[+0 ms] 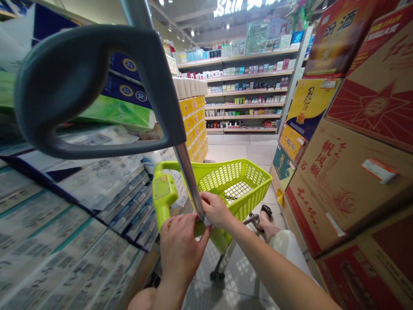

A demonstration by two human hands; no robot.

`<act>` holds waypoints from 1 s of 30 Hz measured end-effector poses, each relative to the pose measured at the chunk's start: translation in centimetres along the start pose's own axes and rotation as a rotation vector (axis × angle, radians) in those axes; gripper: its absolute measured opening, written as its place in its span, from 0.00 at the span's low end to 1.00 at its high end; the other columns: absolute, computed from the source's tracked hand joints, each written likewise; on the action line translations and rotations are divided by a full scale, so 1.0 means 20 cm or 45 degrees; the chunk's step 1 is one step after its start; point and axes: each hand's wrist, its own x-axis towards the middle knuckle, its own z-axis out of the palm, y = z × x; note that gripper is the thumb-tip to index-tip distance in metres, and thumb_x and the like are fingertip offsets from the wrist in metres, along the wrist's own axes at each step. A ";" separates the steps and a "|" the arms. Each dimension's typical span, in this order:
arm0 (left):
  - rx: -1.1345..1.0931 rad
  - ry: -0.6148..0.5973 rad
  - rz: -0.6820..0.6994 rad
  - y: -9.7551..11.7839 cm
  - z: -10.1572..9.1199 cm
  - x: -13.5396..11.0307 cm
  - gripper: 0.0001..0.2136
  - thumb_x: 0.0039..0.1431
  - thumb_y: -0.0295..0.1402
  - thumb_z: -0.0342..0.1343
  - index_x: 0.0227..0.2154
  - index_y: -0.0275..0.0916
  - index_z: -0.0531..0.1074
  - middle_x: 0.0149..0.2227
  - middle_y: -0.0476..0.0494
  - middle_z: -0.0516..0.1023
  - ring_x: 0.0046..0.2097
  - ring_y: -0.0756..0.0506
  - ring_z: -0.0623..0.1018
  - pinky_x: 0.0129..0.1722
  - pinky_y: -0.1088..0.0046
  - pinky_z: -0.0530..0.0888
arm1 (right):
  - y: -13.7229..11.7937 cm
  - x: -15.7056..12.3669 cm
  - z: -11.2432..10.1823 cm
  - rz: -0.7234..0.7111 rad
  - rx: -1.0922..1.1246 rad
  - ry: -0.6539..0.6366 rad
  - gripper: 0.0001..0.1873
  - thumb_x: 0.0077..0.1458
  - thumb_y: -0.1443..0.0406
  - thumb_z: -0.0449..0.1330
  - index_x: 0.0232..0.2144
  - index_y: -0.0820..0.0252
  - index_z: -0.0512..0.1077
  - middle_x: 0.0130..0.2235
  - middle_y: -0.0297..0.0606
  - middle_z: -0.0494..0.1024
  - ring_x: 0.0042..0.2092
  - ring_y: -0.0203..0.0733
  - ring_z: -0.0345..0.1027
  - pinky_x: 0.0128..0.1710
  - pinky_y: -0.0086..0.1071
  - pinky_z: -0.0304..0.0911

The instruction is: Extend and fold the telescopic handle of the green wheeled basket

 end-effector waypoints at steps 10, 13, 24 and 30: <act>0.025 -0.010 -0.008 -0.03 0.00 -0.02 0.09 0.58 0.39 0.56 0.38 0.42 0.74 0.37 0.46 0.81 0.39 0.42 0.78 0.41 0.62 0.66 | -0.07 -0.15 -0.11 -0.325 -0.408 -0.093 0.14 0.60 0.65 0.51 0.46 0.58 0.72 0.35 0.34 0.73 0.39 0.39 0.68 0.43 0.31 0.62; -0.024 -0.031 0.032 -0.05 0.00 -0.02 0.10 0.59 0.40 0.54 0.40 0.42 0.73 0.38 0.46 0.81 0.38 0.42 0.78 0.40 0.63 0.66 | -0.04 -0.22 -0.16 -0.364 -0.483 -0.159 0.13 0.61 0.64 0.53 0.46 0.57 0.73 0.43 0.39 0.71 0.45 0.40 0.67 0.48 0.34 0.63; -0.191 0.026 0.067 -0.10 0.00 -0.01 0.04 0.59 0.31 0.50 0.34 0.41 0.69 0.31 0.47 0.77 0.35 0.44 0.76 0.38 0.65 0.67 | 0.07 0.18 -0.08 -0.381 -0.667 -0.444 0.06 0.50 0.69 0.63 0.28 0.57 0.81 0.30 0.33 0.76 0.33 0.36 0.69 0.37 0.27 0.65; -0.233 0.036 0.075 -0.10 0.00 -0.03 0.05 0.58 0.28 0.51 0.35 0.41 0.69 0.33 0.47 0.77 0.36 0.44 0.76 0.40 0.65 0.67 | 0.05 0.15 -0.13 -0.389 -0.698 -0.420 0.08 0.51 0.70 0.61 0.25 0.56 0.81 0.28 0.32 0.79 0.33 0.37 0.71 0.40 0.29 0.64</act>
